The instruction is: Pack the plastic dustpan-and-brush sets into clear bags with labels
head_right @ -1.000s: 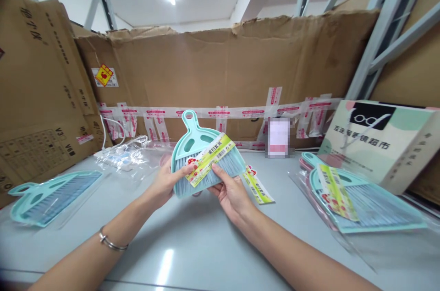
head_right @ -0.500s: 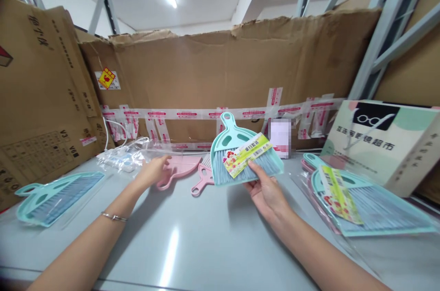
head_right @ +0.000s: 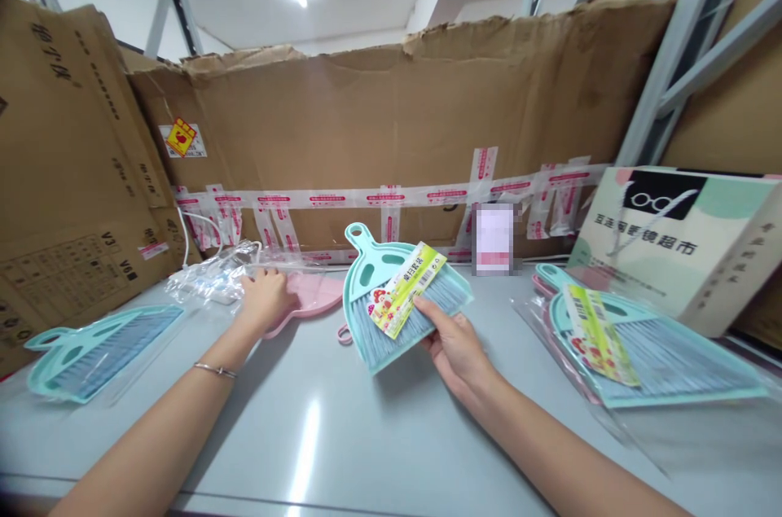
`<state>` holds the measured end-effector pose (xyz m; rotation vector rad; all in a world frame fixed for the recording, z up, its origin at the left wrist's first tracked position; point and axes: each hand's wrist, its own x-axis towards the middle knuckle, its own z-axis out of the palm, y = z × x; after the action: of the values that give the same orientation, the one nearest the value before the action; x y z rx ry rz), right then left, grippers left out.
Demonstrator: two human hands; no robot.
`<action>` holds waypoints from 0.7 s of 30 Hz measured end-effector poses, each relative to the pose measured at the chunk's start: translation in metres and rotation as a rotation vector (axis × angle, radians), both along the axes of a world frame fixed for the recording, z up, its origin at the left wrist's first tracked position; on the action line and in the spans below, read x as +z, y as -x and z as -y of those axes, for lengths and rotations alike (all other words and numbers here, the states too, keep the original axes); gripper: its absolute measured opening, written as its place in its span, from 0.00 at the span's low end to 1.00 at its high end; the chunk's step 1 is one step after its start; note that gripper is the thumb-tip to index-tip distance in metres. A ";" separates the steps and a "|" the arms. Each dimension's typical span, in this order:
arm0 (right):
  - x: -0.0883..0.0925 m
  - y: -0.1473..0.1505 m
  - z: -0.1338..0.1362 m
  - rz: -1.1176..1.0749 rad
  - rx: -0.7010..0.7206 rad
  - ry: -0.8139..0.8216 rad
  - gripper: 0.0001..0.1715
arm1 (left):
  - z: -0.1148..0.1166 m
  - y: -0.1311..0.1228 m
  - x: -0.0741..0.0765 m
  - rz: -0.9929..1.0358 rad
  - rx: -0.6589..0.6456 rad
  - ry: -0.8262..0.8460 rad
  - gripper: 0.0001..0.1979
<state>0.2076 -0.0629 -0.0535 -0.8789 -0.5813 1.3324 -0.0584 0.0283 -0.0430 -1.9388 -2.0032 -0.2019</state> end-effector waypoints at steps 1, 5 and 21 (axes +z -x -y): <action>0.000 0.001 0.001 0.005 0.009 0.003 0.28 | -0.001 0.001 0.000 -0.006 -0.003 0.015 0.11; -0.001 0.003 0.003 0.005 0.056 0.007 0.30 | -0.003 0.002 0.001 0.038 -0.006 -0.001 0.13; -0.002 0.011 0.013 0.165 0.228 0.044 0.20 | 0.022 -0.019 0.027 0.048 -0.238 -0.304 0.12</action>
<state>0.1971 -0.0757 -0.0553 -0.9872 -0.8017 1.4905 -0.0395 0.0064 -0.0165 -1.9798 -1.6504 -0.5809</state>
